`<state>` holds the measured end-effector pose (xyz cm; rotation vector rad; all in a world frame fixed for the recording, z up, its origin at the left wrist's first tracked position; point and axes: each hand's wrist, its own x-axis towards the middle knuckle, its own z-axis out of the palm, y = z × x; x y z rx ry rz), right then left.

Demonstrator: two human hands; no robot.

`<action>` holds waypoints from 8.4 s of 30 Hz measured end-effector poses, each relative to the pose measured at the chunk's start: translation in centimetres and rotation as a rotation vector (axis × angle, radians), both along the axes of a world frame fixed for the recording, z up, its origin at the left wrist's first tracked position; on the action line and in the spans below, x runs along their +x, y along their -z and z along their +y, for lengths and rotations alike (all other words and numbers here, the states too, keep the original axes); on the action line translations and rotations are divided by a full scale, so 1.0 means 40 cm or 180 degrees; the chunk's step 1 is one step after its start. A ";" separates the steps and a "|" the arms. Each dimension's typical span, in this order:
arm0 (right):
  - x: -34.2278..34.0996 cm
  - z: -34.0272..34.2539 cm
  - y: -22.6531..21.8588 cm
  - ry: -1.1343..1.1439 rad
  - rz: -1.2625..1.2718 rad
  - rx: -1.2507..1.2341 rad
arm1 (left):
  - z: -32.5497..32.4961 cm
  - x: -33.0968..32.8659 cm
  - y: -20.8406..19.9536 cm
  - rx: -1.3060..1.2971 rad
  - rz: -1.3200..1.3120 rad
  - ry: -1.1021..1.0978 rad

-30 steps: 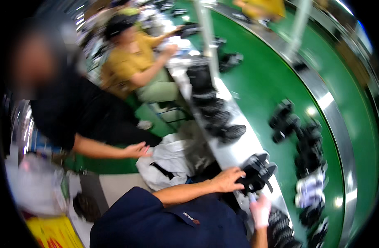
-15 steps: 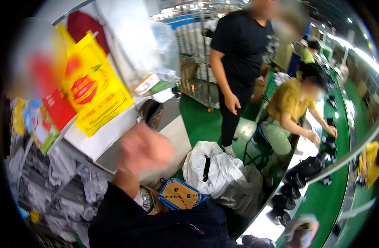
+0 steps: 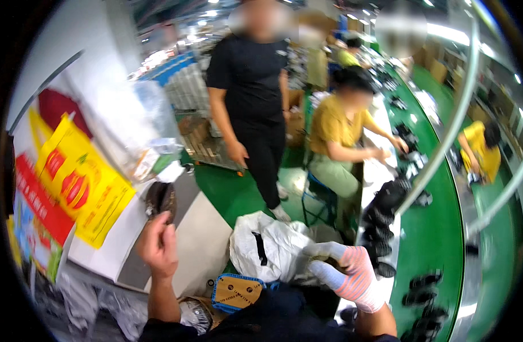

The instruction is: The person handles black and white sneakers one at a time on an assembly line, turning them over to check the soles and sides before placing them back on the conveyor belt.

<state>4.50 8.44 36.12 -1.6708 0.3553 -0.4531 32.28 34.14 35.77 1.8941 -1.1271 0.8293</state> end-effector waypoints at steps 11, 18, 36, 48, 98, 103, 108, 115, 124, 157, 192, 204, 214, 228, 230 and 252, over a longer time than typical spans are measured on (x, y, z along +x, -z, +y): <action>-0.286 0.020 0.463 0.1612 0.1509 0.0825 | -0.723 -0.301 0.614 0.2489 0.2078 0.3330; -0.340 0.125 0.503 0.3008 0.1603 0.1829 | -0.962 -0.527 0.761 0.2088 0.0361 0.3461; -0.286 -0.027 0.444 0.5448 0.0602 0.2031 | -1.180 -0.448 0.709 0.1988 -0.0151 0.3249; -0.177 -0.124 0.524 0.5202 0.0549 0.1552 | -1.111 -0.506 0.519 0.1686 -0.0020 0.5037; -0.268 0.199 0.745 0.6725 0.3002 -0.0305 | -0.946 -0.792 0.831 0.4250 0.0638 0.5659; -0.382 0.264 0.885 0.6559 0.3146 0.1693 | -0.868 -0.820 0.851 0.5205 0.1241 0.4679; -0.361 0.184 0.927 0.6314 0.3796 0.1665 | -0.901 -0.801 0.936 0.4509 0.0175 0.5124; -0.370 0.150 0.857 0.5655 0.4183 0.1723 | -0.906 -0.800 0.887 0.4455 0.0479 0.5119; -0.408 0.175 0.908 0.5500 0.4221 0.1669 | -0.887 -0.799 0.937 0.4185 0.1095 0.5212; -0.949 0.113 0.854 0.5222 0.5322 0.0401 | -1.008 -0.947 0.462 0.3092 -0.0673 0.5555; -1.188 -0.129 0.698 0.4853 0.6287 -0.0001 | -1.581 -1.136 0.891 0.3898 -0.1993 0.4360; -1.006 -0.657 0.889 0.4595 0.4618 -0.0310 | -1.558 -1.137 0.530 0.4272 -0.1590 0.4868; -1.069 -0.121 0.753 0.4515 0.4744 -0.0768 | -1.219 -1.111 0.422 0.4067 -0.1396 0.5815; -0.468 0.695 0.697 0.7845 0.4373 0.0877 | -0.777 -0.910 0.648 0.4637 -0.2088 0.5678; -0.455 0.680 0.728 0.7473 0.4537 0.0723 | -0.780 -0.916 0.612 0.4289 -0.1995 0.5923; -0.410 0.530 0.487 0.6178 0.2014 0.1217 | -0.628 -1.064 0.644 0.6536 0.4075 0.6339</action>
